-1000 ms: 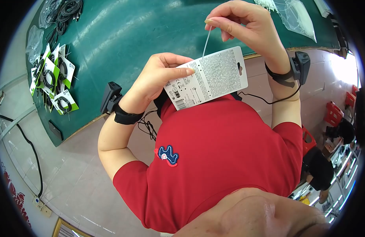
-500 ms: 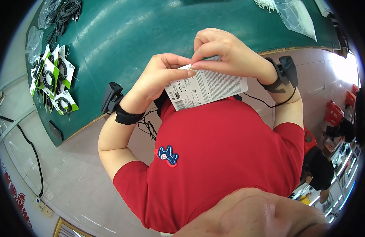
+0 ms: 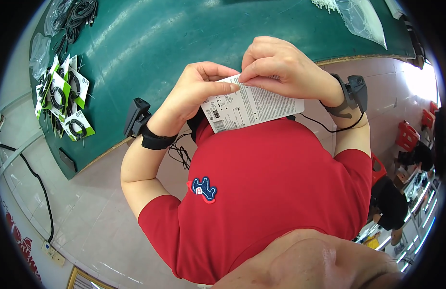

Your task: Packaging USB cables onto display cards using plastic ties at a factory workbench.

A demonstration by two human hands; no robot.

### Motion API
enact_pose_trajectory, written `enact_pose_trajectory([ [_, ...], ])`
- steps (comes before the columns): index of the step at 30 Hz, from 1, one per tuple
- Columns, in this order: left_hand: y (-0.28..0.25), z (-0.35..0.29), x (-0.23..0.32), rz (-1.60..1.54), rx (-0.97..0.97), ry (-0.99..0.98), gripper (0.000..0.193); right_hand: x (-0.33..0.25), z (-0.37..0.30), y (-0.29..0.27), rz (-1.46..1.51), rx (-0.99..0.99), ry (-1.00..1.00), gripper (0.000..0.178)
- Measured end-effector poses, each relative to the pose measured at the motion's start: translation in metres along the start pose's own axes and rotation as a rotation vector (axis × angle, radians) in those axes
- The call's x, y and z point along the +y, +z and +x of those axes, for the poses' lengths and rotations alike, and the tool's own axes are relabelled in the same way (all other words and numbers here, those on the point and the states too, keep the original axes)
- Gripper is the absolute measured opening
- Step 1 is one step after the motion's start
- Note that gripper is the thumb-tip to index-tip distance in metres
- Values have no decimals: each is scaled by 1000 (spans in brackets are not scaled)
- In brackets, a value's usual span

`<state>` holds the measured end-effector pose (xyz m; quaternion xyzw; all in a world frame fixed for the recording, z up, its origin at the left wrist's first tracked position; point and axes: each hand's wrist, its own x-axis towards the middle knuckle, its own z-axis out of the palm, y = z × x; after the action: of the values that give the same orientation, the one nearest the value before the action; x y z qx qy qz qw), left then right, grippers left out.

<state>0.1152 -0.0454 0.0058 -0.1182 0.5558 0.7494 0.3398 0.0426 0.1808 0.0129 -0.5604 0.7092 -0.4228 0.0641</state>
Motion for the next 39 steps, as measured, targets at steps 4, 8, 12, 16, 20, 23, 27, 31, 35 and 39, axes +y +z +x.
enact_pose_trajectory([
  [4,-1,0,0,12,7,6,30,-3,1,-1,-73,-4,3,14],
  [8,0,-1,-2,22,4,29,30,-5,0,-2,-44,-35,3,15],
  [12,3,-3,-2,51,5,35,31,-2,-2,0,28,-49,28,15],
  [16,6,-4,-2,85,29,22,30,-4,-2,1,64,-69,33,17],
  [20,8,-5,-3,103,67,34,29,-4,-2,-1,106,-68,42,20],
  [23,9,-7,-1,147,85,40,28,-4,-3,-2,106,-79,43,22],
  [27,10,-7,-2,117,83,31,29,-3,-3,-2,119,-102,36,25],
  [31,9,-6,-6,104,83,33,29,-3,-3,-2,127,-130,44,26],
  [35,9,-6,-7,136,102,47,28,-3,-3,-1,130,-142,37,26],
  [39,12,-8,-6,148,103,53,28,-4,-2,-2,134,-156,43,25],
])
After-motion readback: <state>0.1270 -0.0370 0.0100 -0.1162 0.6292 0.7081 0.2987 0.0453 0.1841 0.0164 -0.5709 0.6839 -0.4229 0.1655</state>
